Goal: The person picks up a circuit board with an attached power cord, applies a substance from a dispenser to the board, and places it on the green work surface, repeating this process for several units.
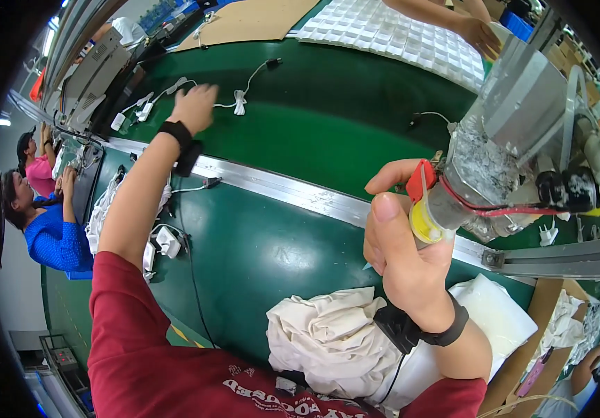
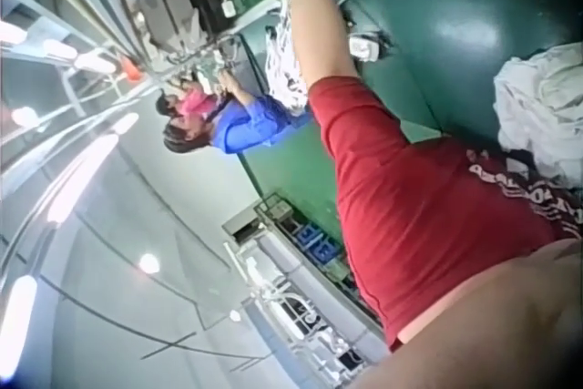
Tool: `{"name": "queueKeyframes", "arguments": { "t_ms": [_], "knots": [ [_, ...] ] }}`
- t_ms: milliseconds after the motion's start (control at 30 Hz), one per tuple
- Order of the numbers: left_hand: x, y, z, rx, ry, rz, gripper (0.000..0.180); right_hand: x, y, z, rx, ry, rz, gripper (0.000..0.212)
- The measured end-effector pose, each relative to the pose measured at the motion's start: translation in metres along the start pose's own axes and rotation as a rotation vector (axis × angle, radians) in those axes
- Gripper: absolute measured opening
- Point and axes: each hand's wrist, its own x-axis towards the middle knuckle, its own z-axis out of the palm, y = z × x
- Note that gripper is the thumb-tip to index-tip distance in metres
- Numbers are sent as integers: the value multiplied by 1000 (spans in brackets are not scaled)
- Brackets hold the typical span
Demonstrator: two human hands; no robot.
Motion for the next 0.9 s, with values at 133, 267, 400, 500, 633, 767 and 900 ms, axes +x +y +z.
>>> {"name": "queueKeyframes", "arguments": {
  "t_ms": [133, 267, 400, 500, 633, 767, 900],
  "knots": [
    [-20, -32, 7, -19, -236, -3, 35, 0, 2, 1, -7, -26, -5, 25],
    [-10, 29, -46, -616, -452, -196, 39, -1, 2, -3, 61, 0, 18, 24],
    [-22, 112, -116, -1893, -772, -223, 32, 1, -1, -5, -13, 10, -53, 22],
    [-55, 176, -132, -2371, -897, -235, 31, 6, -8, -6, -40, 45, -41, 22],
    [-100, 230, -148, -2803, -1094, -300, 26, 16, -17, -17, -103, 111, -33, 24],
    [-121, 255, -159, -2702, -1040, -207, 33, 21, -15, -21, -53, 154, -12, 24],
    [-128, 266, -151, -2839, -1186, -158, 41, 20, -1, -19, -69, 101, -36, 25]
  ]
}}
